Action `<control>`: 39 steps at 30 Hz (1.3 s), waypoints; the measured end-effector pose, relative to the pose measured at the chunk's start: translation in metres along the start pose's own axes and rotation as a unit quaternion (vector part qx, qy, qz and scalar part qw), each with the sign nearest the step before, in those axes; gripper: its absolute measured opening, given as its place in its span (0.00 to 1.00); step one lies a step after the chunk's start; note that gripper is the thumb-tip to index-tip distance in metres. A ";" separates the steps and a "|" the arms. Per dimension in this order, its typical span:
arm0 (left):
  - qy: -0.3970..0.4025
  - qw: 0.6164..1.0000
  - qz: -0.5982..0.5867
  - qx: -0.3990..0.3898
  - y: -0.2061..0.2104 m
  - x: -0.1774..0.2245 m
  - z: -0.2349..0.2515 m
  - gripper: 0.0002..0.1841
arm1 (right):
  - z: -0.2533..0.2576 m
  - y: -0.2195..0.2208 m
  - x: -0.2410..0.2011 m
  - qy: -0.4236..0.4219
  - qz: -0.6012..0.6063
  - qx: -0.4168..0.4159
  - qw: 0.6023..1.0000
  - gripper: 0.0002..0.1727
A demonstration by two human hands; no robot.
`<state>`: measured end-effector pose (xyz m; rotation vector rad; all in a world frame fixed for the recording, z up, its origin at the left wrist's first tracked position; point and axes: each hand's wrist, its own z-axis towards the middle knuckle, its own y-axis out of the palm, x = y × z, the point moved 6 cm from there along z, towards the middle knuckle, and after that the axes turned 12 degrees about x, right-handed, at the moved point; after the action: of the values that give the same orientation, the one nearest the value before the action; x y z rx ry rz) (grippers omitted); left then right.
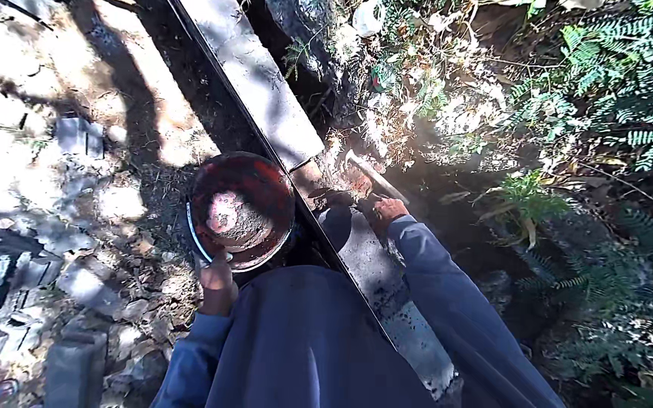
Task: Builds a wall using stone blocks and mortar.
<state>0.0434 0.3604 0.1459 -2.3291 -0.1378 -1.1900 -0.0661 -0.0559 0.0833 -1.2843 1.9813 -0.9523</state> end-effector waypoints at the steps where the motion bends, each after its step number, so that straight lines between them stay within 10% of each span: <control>1: -0.002 1.000 0.003 -0.001 -0.001 -0.001 -0.001 0.29 | 0.003 0.005 -0.001 0.001 -0.006 -0.017 1.000 0.18; 6: 0.009 1.000 0.005 -0.028 0.006 0.009 -0.011 0.34 | -0.016 -0.014 0.009 0.004 0.054 0.061 0.997 0.20; 10: 0.013 0.999 -0.019 -0.040 0.011 0.019 -0.009 0.37 | -0.071 -0.080 -0.073 -0.126 0.178 0.173 0.961 0.24; 16: 0.015 0.997 -0.006 -0.074 0.020 0.036 -0.016 0.40 | -0.063 -0.079 -0.183 -0.177 0.049 -0.011 0.983 0.26; 21: -0.013 0.995 -0.001 -0.096 0.018 0.036 -0.030 0.38 | -0.027 -0.128 -0.217 -0.096 0.098 0.156 0.978 0.27; 25: 0.018 0.990 0.039 -0.133 0.023 0.056 -0.027 0.36 | -0.030 -0.140 -0.258 -0.171 0.052 0.064 0.982 0.19; 39: 0.086 0.986 0.045 -0.133 0.023 0.056 -0.026 0.40 | -0.027 -0.132 -0.221 -0.146 0.046 0.069 0.986 0.27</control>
<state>0.0655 0.3198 0.1931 -2.4128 0.1959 -1.4306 0.0599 0.1192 0.2271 -1.1721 1.7028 -0.7920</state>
